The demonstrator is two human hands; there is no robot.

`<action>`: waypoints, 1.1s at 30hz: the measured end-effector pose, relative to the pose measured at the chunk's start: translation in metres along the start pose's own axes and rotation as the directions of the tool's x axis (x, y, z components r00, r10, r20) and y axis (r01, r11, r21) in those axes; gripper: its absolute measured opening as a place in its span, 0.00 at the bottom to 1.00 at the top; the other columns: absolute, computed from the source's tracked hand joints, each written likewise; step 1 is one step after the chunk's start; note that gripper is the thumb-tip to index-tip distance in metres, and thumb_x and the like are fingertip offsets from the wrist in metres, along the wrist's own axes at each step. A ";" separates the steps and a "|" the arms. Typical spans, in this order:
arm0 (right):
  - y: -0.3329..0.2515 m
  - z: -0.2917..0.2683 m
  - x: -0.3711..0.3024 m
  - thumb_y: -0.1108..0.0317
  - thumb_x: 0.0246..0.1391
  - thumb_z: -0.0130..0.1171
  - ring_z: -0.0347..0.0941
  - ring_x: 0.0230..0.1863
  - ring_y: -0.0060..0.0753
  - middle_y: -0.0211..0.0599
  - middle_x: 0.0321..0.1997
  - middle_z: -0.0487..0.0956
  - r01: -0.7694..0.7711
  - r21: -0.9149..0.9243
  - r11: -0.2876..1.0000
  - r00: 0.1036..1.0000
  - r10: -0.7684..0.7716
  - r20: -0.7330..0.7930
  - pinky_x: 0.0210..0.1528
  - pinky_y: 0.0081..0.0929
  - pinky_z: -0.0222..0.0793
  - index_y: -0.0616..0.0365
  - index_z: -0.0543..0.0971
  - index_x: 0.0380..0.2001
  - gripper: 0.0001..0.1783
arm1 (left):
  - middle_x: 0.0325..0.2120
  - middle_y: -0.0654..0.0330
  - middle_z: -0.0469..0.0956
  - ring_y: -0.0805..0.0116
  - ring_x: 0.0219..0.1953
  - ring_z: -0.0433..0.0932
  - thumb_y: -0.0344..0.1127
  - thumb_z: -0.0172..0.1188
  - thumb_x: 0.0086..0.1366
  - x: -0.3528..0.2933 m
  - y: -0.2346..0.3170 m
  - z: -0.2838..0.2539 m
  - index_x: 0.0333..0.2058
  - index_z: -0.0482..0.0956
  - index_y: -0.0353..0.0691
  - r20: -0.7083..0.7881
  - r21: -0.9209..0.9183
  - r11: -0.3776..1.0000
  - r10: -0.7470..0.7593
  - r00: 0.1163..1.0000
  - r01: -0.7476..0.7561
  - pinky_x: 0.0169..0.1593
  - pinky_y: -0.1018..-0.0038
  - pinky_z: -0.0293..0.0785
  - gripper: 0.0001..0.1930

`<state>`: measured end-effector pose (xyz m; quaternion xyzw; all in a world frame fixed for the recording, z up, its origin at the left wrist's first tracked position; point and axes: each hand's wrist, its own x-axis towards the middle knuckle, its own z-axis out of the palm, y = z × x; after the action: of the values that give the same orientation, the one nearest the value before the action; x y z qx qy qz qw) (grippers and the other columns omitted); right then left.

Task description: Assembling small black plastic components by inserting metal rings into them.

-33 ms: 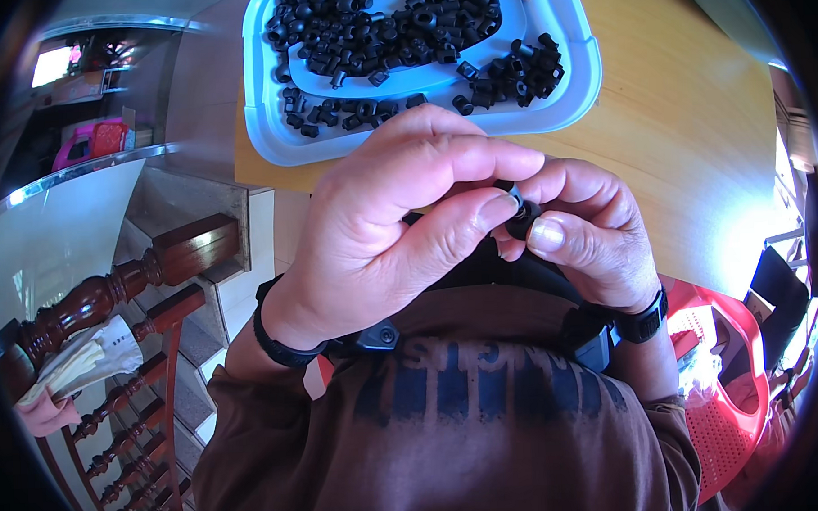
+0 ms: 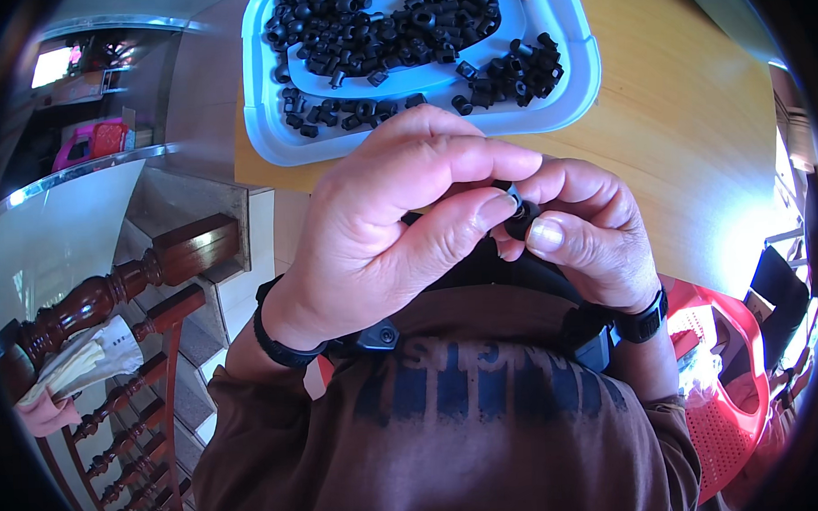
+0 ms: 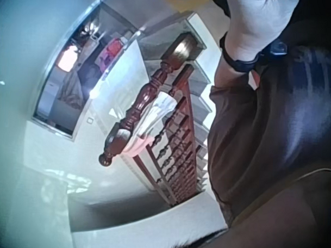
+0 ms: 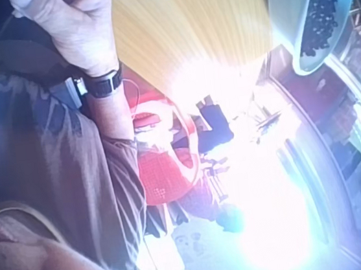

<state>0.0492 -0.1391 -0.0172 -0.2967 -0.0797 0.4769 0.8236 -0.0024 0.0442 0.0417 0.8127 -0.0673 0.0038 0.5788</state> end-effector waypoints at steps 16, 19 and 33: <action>-0.001 0.004 0.001 0.74 0.52 0.58 0.70 0.33 0.13 0.27 0.32 0.76 0.013 -0.010 1.000 0.999 -0.014 -0.047 0.37 0.13 0.67 0.62 0.75 0.37 0.08 | 0.32 0.59 0.73 0.75 0.30 0.69 0.30 0.56 0.60 -0.007 -0.008 0.011 0.42 0.77 0.33 -0.063 0.257 0.950 0.202 0.977 -0.179 0.33 0.81 0.66 0.13; 0.000 0.005 0.001 0.74 0.52 0.58 0.69 0.33 0.12 0.26 0.32 0.76 0.028 -0.018 0.999 0.996 -0.029 -0.079 0.36 0.12 0.66 0.62 0.75 0.37 0.08 | 0.32 0.59 0.73 0.76 0.28 0.69 0.30 0.56 0.60 -0.009 -0.003 0.017 0.43 0.76 0.32 -0.111 0.260 0.957 0.166 0.980 -0.132 0.32 0.82 0.67 0.13; 0.005 0.010 0.000 0.74 0.45 0.64 0.70 0.36 0.25 0.34 0.33 0.74 0.147 -0.222 0.964 0.982 -0.169 -0.084 0.40 0.21 0.65 0.63 0.77 0.31 0.09 | 0.29 0.54 0.71 0.70 0.27 0.71 0.17 0.56 0.53 -0.018 0.009 0.024 0.44 0.74 0.26 -0.144 0.373 0.924 0.145 0.979 -0.082 0.30 0.79 0.69 0.17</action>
<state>0.0413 -0.1327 -0.0120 -0.4008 -0.1119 0.3822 0.8251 -0.0233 0.0206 0.0407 0.8974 -0.0633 0.1185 0.4202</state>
